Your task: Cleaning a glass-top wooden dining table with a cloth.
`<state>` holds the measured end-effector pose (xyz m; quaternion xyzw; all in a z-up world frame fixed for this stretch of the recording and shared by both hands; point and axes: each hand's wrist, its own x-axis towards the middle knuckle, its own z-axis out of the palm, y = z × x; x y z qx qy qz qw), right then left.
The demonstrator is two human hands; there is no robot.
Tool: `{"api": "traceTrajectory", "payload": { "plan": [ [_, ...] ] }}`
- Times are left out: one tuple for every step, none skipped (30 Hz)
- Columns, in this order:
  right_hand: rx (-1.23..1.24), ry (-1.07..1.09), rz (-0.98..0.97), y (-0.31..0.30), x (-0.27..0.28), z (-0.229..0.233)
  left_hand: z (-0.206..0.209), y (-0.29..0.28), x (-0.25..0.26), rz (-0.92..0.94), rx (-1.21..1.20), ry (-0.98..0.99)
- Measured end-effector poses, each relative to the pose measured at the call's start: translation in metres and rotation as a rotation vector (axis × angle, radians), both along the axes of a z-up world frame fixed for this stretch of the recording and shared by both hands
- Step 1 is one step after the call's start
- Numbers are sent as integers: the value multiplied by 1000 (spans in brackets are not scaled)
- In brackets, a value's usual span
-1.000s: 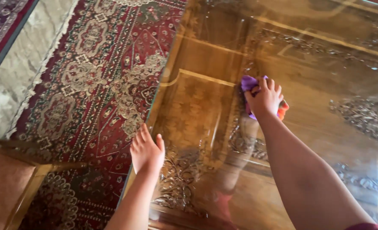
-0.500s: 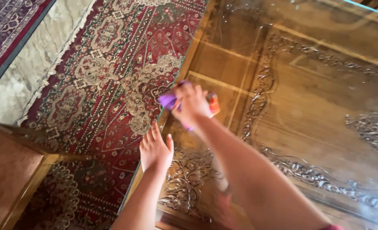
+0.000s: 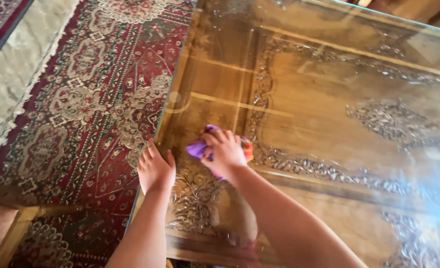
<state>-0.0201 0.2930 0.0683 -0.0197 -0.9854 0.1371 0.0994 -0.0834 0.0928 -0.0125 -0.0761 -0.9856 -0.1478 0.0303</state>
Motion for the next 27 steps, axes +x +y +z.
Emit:
{"api": "traceTrajectory", "payload": {
  "plan": [
    [2, 0, -12, 13, 10, -4, -1, -1, 0, -12, 2, 0],
    [7, 5, -71, 26, 21, -7, -2, -1, -1, -13, -11, 32],
    [11, 9, -130, 39, 31, -11, -4, -2, -2, -15, -23, 64],
    [13, 9, -141, 52, 43, -4, -2, -1, -2, -26, -20, 63],
    [-66, -34, -261, 64, 55, 4, 0, -1, -2, -25, -10, 44],
    [-149, -78, -378, 75, 68, 10, 2, -1, -2, -23, -1, 24],
    [-149, -79, -388, 90, 80, 3, 2, -1, -1, -33, -1, 23],
    [-66, -68, -521, 105, 92, -5, 1, -1, -1, -23, 10, 18],
    [19, -56, -651, 119, 104, -13, 1, -1, -2, -14, 22, 13],
    [16, -58, -655, 128, 110, -19, 0, -1, -3, -18, 18, 13],
    [40, -36, -702, 136, 116, -26, 0, -1, -4, -22, -3, 10],
    [64, -19, -746, 145, 122, -33, -1, -2, -4, -22, -25, 3],
    [59, -24, -746, 142, 121, -35, 1, -2, -3, -22, -31, -1],
    [67, -20, -792, 141, 119, -35, 3, -1, -2, -4, -28, -25],
    [74, -15, -837, 141, 116, -37, 5, 1, -2, 15, -25, -50],
    [71, -18, -827, 142, 109, -36, 3, 0, -3, 26, -29, -52],
    [66, -33, -846, 143, 102, -35, 1, 0, -4, 7, -44, -40],
    [59, -52, -862, 142, 95, -35, -1, -3, -3, -8, -64, -30],
    [53, -61, -849, 141, 89, -35, -1, -4, -2, 6, -73, -36],
    [48, -54, -830, 140, 80, -34, -1, -4, -2, 0, -53, -42],
    [43, -47, -811, 140, 72, -32, 0, -2, -3, -6, -33, -48],
    [38, -51, -805, 140, 63, -34, -1, -3, -3, 0, -39, -50],
    [37, -26, -772, 140, 55, -35, -2, -3, -3, -7, -27, -29],
    [38, -2, -740, 141, 48, -36, -3, -3, -1, -16, -14, -11],
    [34, -8, -737, 140, 40, -38, 0, -2, -1, -13, -20, -15],
    [46, 23, -697, 141, 31, -40, 3, 0, -3, -8, -39, -50],
    [58, 54, -658, 141, 21, -42, 6, 1, -4, -3, -57, -85]
  ]
}}
